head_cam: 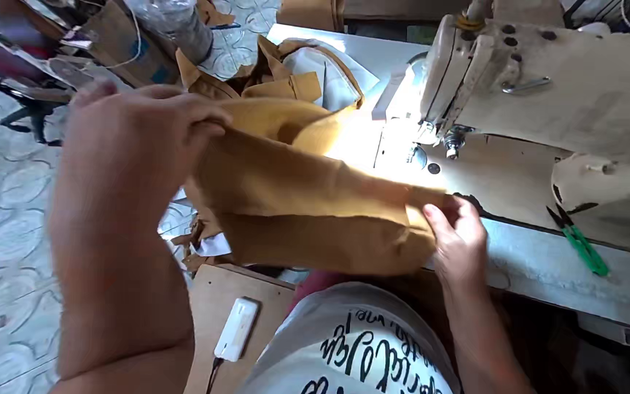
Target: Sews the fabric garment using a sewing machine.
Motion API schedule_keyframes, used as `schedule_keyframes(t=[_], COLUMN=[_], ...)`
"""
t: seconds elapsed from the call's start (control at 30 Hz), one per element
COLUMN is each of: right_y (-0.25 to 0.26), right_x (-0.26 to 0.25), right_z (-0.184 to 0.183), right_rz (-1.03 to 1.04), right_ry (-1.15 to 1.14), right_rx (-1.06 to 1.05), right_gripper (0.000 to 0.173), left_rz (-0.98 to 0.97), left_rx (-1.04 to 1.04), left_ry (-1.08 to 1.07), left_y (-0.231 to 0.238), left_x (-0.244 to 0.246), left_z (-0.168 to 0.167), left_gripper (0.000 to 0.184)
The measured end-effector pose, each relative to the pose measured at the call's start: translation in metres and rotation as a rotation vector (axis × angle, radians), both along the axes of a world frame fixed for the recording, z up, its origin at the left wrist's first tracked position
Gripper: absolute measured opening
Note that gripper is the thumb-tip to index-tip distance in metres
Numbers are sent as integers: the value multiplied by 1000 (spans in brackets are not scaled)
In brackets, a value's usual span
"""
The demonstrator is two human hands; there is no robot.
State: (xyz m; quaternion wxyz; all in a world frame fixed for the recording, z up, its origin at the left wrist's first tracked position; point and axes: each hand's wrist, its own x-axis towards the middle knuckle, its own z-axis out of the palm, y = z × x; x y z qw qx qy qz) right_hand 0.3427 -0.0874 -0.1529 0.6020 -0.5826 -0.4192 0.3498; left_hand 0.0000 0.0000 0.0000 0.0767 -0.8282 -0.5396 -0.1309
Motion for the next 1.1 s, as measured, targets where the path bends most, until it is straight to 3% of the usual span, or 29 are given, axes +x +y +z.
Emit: schedule_keyframes(t=[0.07, 0.13, 0.23, 0.3, 0.43, 0.53, 0.63, 0.73, 0.87, 1.0, 1.1], right_y=[31, 46, 38, 20, -9, -11, -10, -11, -12, -14, -20], right_x=[-13, -20, -18, -13, -24, -33, -27, -19, -17, -16, -23], right_z=[-10, -10, -6, -8, -14, -26, -29, -27, -27, -26, -25], right_rz=[27, 37, 31, 10, 39, -12, -69, -86, -111, -103, -63], right_ry=[-151, -283, -415, -503, -750, -915, -723, -519, -488, -546, -772], right_rx=[-35, -50, -54, 33, 76, 89, 84, 84, 92, 105, 86], right_gripper=[33, 26, 29, 37, 66, 43, 21, 15, 13, 16, 20], left_rz=[-68, -263, -486, -493, -405, -390, -450, -532, -631, -664, -644], left_rx=[15, -69, -227, -251, -299, -348, -326, -309, -333, -329, -325], left_ry=[-42, -184, -330, -364, -481, -552, -546, -417, -223, -45, 85], left_y=[-9, -17, -17, -14, -19, -18, -18, -19, -22, -24, -26], left_x=[43, 91, 137, 141, 141, 140, 139, 138, 143, 147, 150], left_z=[-15, -56, -128, -148, -145, -143, -145, -144, -135, -130, -131], left_gripper=[29, 23, 20, 23, 20, 15, 10, 15, 35, 40, 41])
